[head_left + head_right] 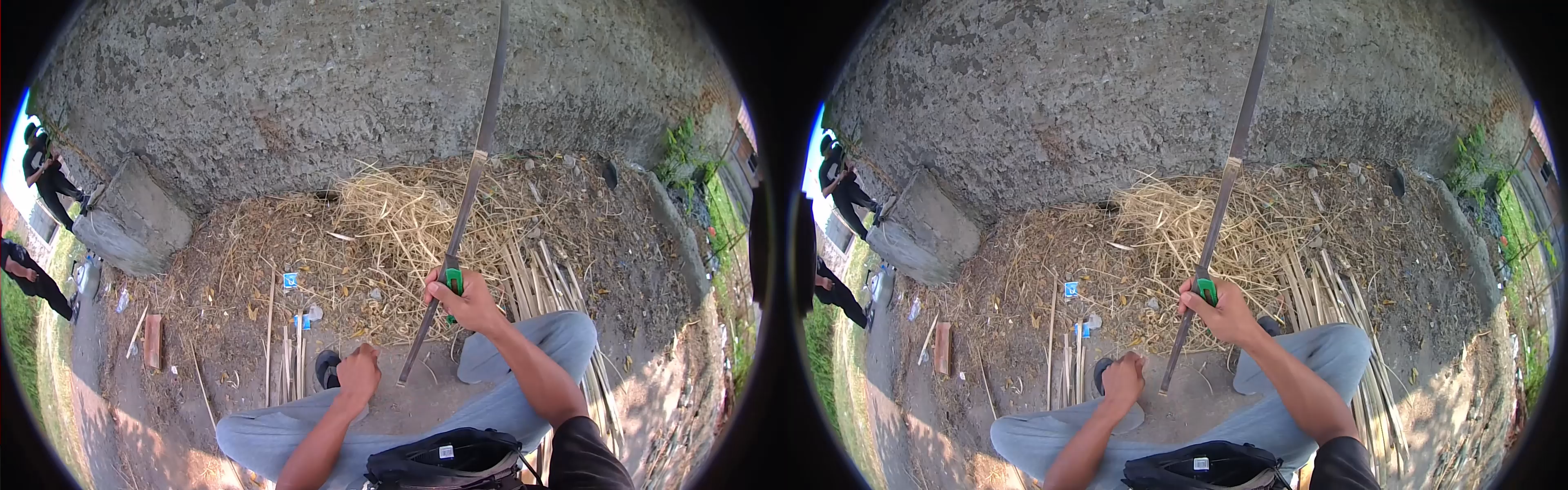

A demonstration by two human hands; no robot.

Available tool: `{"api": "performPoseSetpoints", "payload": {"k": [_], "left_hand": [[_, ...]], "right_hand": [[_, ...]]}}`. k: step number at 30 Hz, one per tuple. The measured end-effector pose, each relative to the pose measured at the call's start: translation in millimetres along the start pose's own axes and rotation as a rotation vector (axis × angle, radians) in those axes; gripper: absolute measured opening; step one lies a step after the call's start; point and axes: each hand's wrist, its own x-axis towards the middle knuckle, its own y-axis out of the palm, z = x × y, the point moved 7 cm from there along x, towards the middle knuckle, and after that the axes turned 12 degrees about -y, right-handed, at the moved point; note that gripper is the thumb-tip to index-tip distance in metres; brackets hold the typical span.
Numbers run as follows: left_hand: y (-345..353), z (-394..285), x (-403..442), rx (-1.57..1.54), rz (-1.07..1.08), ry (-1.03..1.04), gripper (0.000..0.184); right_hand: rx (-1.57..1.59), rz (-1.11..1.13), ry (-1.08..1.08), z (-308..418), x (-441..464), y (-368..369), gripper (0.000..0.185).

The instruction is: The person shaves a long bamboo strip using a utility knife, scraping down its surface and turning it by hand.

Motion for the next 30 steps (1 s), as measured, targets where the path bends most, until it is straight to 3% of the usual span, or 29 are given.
{"api": "performPoseSetpoints", "payload": {"k": [2, 5, 9, 11, 12, 14, 17, 18, 22, 25, 27, 28, 30], "left_hand": [[-1.4, 20.2, 8.2, 0.091, 0.015, -0.195, 0.015], [-5.2, 31.5, 14.6, 0.240, 0.035, -0.238, 0.019], [-17.1, 21.1, 12.4, 0.146, -0.004, -0.234, 0.030], [-23.0, -6.5, 6.9, -0.301, -0.123, 0.093, 0.053], [-17.3, -11.9, 3.6, -0.298, -0.125, 0.100, 0.053], [-4.4, -40.0, -11.7, -0.876, 0.238, 0.044, 0.064], [8.9, -60.9, -24.6, -0.708, 0.281, 0.023, 0.061], [22.6, -56.6, -24.2, -0.838, 0.260, -0.005, 0.049], [15.3, -53.9, -32.0, -0.691, 0.318, -0.097, 0.039], [-7.2, -53.0, -38.7, -0.876, 0.234, -0.142, 0.035], [-3.1, -49.7, -47.1, -1.178, 0.550, -0.386, 0.031], [-5.5, -46.8, -47.3, -1.182, 0.546, -0.392, 0.031], [-10.1, -39.8, -48.0, -1.196, 0.499, -0.398, 0.028]], "right_hand": [[-0.057, -0.006, 0.001, 3.1, -0.7, -3.2, 0.012], [-0.092, -0.054, -0.001, 6.7, -1.4, -6.1, 0.012], [-0.159, -0.104, -0.096, -6.0, -3.5, -7.8, 0.012], [-0.253, -0.220, -0.066, -11.3, -7.3, -11.0, 0.013], [-0.261, -0.268, -0.101, -19.9, -7.8, -12.2, 0.014], [-0.294, -0.298, -0.096, -19.2, -10.5, -7.9, 0.016], [-0.389, -0.325, -0.088, -20.8, -14.0, 1.0, 0.021], [-0.450, -0.329, -0.087, -20.6, -14.5, 3.4, 0.023], [-0.450, -0.349, -0.004, -12.5, -13.8, 8.5, 0.030], [-0.509, -0.183, 0.159, -5.6, -9.0, 11.4, 0.033], [-0.600, -0.052, -0.070, 2.4, -7.3, 17.6, 0.051], [-0.599, -0.044, -0.069, -2.4, -10.5, 17.9, 0.051], [-0.711, -0.075, -0.268, 0.3, -18.8, 21.2, 0.053]]}}
